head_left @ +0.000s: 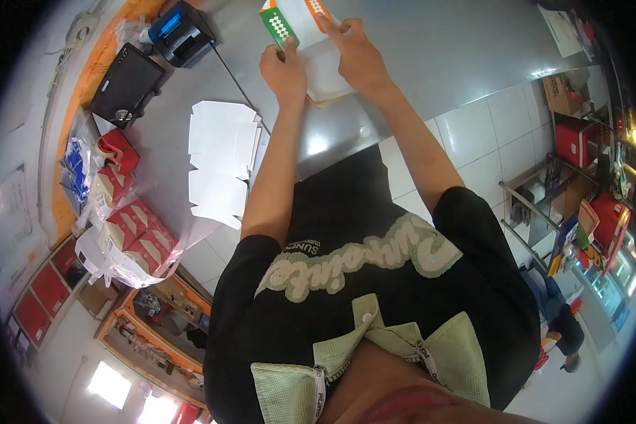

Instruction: The person folds flat cardboard pieces into small rectangular boxes at a counter. They repeatedly pick up a flat piece, fold the sides, and secure the box shape, then place the finished box on the counter.

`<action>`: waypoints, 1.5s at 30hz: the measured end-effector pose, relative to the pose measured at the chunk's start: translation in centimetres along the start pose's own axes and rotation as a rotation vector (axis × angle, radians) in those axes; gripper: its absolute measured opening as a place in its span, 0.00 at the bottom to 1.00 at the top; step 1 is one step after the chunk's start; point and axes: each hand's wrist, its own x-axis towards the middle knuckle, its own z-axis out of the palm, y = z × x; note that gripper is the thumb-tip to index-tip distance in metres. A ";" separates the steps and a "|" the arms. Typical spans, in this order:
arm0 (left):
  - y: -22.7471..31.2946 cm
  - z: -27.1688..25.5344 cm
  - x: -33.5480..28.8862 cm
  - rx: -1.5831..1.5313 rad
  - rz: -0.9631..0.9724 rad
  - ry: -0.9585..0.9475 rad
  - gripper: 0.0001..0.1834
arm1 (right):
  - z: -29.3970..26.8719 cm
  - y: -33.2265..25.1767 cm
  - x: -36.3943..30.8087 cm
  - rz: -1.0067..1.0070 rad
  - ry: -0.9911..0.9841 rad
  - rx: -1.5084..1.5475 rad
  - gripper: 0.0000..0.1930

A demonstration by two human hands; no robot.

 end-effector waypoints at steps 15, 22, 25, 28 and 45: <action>-0.1 -0.3 -4.6 0.043 0.512 0.168 0.18 | 0.5 1.5 -1.5 0.052 0.147 0.872 0.32; 0.3 -0.5 -5.0 0.022 0.677 -0.022 0.22 | 1.3 3.8 -1.2 -0.307 0.055 0.742 0.21; 1.0 -0.2 -5.8 -0.092 0.558 -0.026 0.32 | 1.6 4.1 -1.1 -0.228 0.007 0.691 0.19; -0.1 0.7 -5.7 -0.279 0.436 0.007 0.39 | 2.8 4.2 0.4 -0.066 -0.012 0.533 0.18; -0.8 -1.3 -3.5 -0.637 -0.037 -0.175 0.30 | 3.9 1.2 -0.3 -0.068 0.030 0.063 0.31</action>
